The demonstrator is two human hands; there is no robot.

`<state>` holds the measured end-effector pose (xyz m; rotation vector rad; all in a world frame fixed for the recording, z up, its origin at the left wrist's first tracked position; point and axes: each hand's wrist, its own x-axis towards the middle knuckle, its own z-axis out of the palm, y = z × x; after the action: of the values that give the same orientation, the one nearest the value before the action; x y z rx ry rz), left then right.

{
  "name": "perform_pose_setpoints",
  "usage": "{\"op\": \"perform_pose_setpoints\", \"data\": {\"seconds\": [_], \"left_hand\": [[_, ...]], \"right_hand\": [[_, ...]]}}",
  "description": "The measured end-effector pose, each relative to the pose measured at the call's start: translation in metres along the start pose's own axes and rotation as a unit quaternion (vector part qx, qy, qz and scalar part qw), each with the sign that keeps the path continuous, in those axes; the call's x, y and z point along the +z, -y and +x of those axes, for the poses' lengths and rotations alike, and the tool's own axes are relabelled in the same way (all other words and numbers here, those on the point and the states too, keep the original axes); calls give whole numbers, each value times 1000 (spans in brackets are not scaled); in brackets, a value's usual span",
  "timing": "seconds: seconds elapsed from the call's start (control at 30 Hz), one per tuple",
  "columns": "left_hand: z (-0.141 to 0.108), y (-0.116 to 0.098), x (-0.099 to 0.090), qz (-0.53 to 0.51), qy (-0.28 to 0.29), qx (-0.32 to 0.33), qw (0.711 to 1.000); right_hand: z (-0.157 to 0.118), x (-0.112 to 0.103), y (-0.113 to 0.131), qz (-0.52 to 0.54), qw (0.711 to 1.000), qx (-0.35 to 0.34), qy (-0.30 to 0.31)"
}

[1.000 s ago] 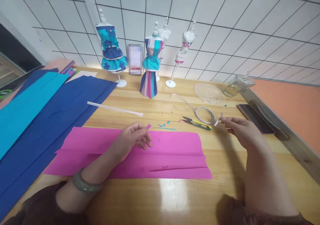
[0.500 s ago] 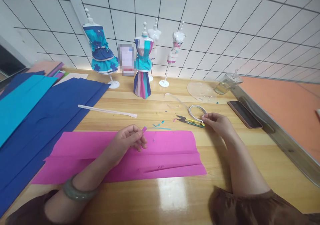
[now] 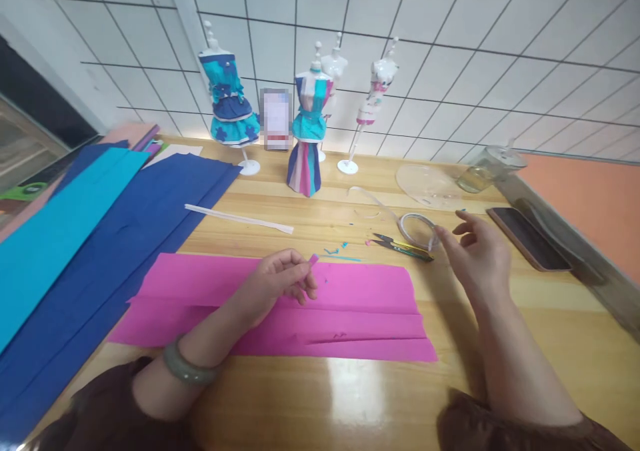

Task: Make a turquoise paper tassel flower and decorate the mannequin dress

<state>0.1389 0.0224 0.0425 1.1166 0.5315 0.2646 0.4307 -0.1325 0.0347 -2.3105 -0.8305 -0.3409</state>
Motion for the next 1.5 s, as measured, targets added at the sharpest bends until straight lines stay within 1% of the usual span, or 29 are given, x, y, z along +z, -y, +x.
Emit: {"op": "perform_pose_setpoints", "data": {"seconds": [0.03, 0.07, 0.1, 0.13, 0.2, 0.23, 0.3, 0.37, 0.43, 0.6, 0.77, 0.87, 1.0, 1.23, 1.4, 1.5], "left_hand": [[-1, 0, 1, -14, 11, -5, 1000], [-1, 1, 1, -26, 19, -10, 999], [-1, 1, 2, -36, 26, -18, 999], [-2, 2, 2, -46, 32, -23, 998], [-3, 3, 2, -62, 50, -29, 996], [-3, 4, 3, -66, 60, -30, 996], [-3, 6, 4, -58, 74, -25, 995], [-4, 7, 5, -39, 77, -20, 996], [-4, 8, 6, -28, 79, -15, 996], [-4, 10, 6, -40, 94, -23, 995], [-5, 10, 5, -89, 122, -52, 987], [-5, 9, 5, -106, 129, -71, 983], [-5, 9, 4, -89, 134, -67, 985], [-5, 11, 3, -74, 137, -62, 986], [-5, 10, 1, -107, 160, -90, 977], [-4, 9, 0, -113, 160, -92, 976]], "right_hand": [[-9, 0, 16, 45, 999, -21, -16], [-20, 0, 33, 111, 993, -32, -5], [-33, 1, 50, 183, 982, -40, 38], [-46, 2, 68, 244, 963, -55, 104], [-72, 2, 98, 303, 912, -92, 260], [-82, 3, 110, 337, 883, -101, 313], [-97, 3, 126, 393, 840, -74, 368], [-104, 4, 131, 433, 805, -47, 403], [-106, 5, 131, 463, 780, -29, 421], [-104, 7, 126, 492, 756, -6, 431], [-102, 5, 128, 525, 712, 26, 466], [-100, 3, 129, 523, 701, 37, 484], [-99, 4, 128, 518, 699, 42, 491], [-102, 6, 127, 511, 708, 57, 485], [-98, 2, 126, 501, 704, 55, 500], [-96, 1, 123, 486, 715, 40, 501]]}}
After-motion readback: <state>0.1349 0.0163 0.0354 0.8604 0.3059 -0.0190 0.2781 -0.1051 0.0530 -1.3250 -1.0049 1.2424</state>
